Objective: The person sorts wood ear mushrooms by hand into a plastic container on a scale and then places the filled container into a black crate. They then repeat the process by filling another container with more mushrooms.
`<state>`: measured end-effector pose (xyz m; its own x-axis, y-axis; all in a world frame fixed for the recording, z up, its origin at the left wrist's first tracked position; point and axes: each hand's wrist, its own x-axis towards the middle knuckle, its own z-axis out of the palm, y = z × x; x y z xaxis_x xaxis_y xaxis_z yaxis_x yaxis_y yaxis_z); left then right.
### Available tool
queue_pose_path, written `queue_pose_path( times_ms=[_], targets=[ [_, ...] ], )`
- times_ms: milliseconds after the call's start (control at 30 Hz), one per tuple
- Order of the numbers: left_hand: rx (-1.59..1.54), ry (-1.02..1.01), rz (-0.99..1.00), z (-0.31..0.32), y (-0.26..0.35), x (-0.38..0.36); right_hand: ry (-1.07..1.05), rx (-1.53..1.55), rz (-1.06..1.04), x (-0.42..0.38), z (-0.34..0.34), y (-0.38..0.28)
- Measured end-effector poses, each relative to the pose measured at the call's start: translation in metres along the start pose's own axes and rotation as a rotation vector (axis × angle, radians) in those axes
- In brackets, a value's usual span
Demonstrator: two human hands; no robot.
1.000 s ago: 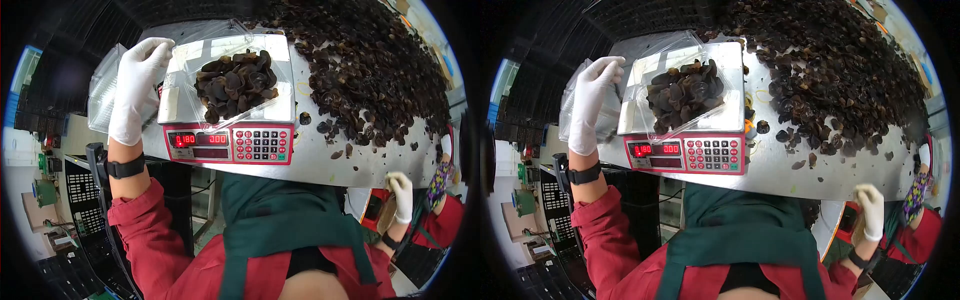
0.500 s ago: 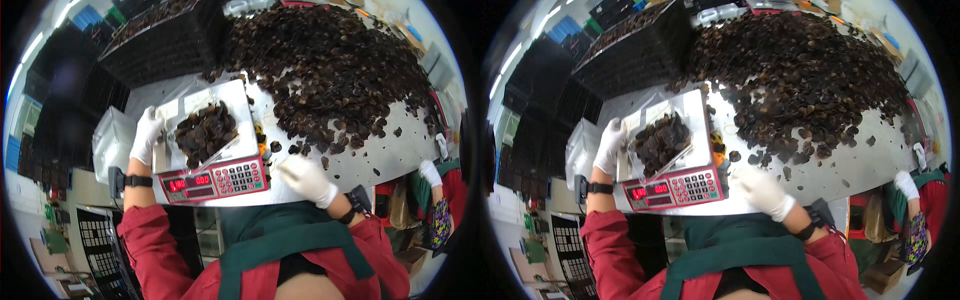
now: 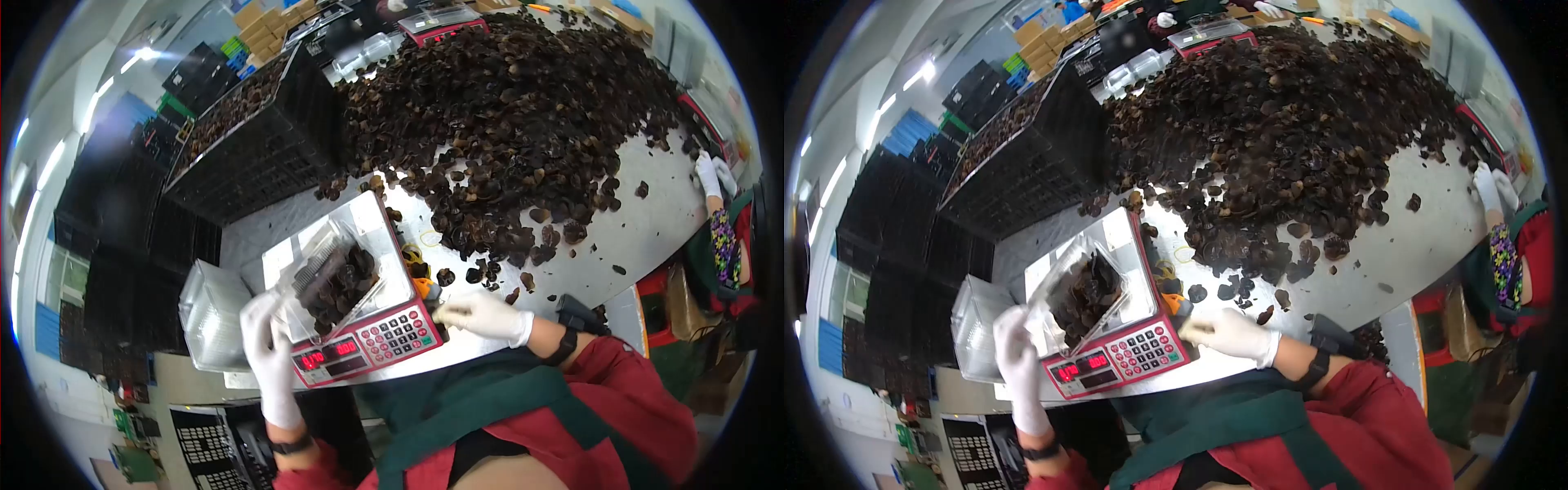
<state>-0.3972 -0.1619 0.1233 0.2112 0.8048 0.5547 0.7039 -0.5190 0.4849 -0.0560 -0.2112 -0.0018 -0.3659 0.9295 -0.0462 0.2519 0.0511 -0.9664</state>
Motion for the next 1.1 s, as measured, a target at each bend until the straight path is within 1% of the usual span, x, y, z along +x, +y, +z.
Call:
queue_pose_path(
  times_ms=[33,67,100,133,167,200,233,300,333,367,433,467,500,533,633,667,700,767,800,833,900,933,1000,1033,1100],
  targets=[
    [0.099,-0.026,0.027,0.001,0.019,-0.013,0.047,0.117,-0.037,0.016,-0.004,0.000],
    [0.110,-0.052,-0.038,0.004,0.035,-0.026,0.115,0.238,-0.082,0.031,-0.007,-0.011],
    [0.069,-0.081,-0.156,0.008,0.037,-0.039,0.081,0.292,-0.057,0.043,-0.018,-0.039],
    [0.052,-0.043,-0.139,0.015,0.032,-0.046,0.105,0.287,-0.084,0.057,-0.018,-0.052],
    [0.033,0.002,-0.123,0.022,0.025,-0.051,0.090,0.223,-0.058,0.072,-0.018,-0.061],
    [0.007,0.071,-0.133,0.026,0.021,-0.051,0.065,0.265,-0.068,0.086,-0.008,-0.062],
    [-0.003,0.078,-0.115,0.026,0.017,-0.050,0.050,0.300,-0.084,0.101,-0.003,-0.061],
    [-0.042,0.085,-0.231,0.026,0.007,-0.048,0.060,0.106,-0.070,0.107,0.000,-0.068],
    [-0.135,0.103,-0.270,0.028,0.003,-0.046,0.063,0.184,-0.074,0.111,0.002,-0.064],
    [-0.180,0.097,-0.362,0.030,-0.006,-0.048,0.073,0.268,-0.054,0.118,0.008,-0.052],
    [-0.318,0.124,-0.532,0.032,-0.003,-0.046,0.030,0.384,-0.067,0.121,0.008,-0.046],
    [-0.333,0.140,-0.535,0.033,-0.011,-0.047,-0.013,0.422,-0.031,0.120,0.004,-0.050],
    [-0.347,0.161,-0.540,0.035,-0.019,-0.048,-0.032,0.377,-0.026,0.122,0.002,-0.050],
    [-0.287,0.159,-0.484,0.038,-0.024,-0.048,-0.047,0.369,-0.008,0.124,0.002,-0.052],
    [-0.363,0.135,-0.658,0.029,0.013,-0.033,-0.118,0.339,0.061,0.113,-0.006,-0.071],
    [-0.324,0.141,-0.617,0.031,-0.003,-0.036,-0.134,0.361,0.071,0.115,-0.004,-0.069],
    [-0.310,0.122,-0.621,0.026,-0.003,-0.037,-0.130,0.384,0.077,0.117,0.000,-0.067],
    [-0.492,0.068,-0.789,0.023,-0.002,-0.029,-0.153,0.381,0.074,0.121,-0.004,-0.063],
    [-0.550,-0.031,-0.822,0.019,-0.014,-0.030,-0.149,0.399,0.074,0.120,-0.004,-0.065],
    [-0.547,-0.083,-0.757,0.015,0.014,-0.020,-0.151,0.407,0.065,0.121,-0.003,-0.065],
    [-0.669,-0.039,-0.763,0.021,-0.006,-0.025,-0.140,0.424,0.056,0.118,-0.004,-0.067],
    [-0.663,-0.057,-0.762,0.020,-0.008,-0.025,-0.132,0.438,0.042,0.120,-0.002,-0.064],
    [-0.782,-0.135,-0.893,0.020,-0.009,-0.024,-0.146,0.480,0.028,0.122,-0.002,-0.058],
    [-0.779,-0.147,-0.896,0.022,-0.010,-0.024,-0.174,0.510,0.012,0.121,-0.002,-0.056],
    [-0.814,-0.103,-0.845,0.027,-0.012,-0.024,-0.151,0.534,0.013,0.119,-0.002,-0.058]
  ],
)
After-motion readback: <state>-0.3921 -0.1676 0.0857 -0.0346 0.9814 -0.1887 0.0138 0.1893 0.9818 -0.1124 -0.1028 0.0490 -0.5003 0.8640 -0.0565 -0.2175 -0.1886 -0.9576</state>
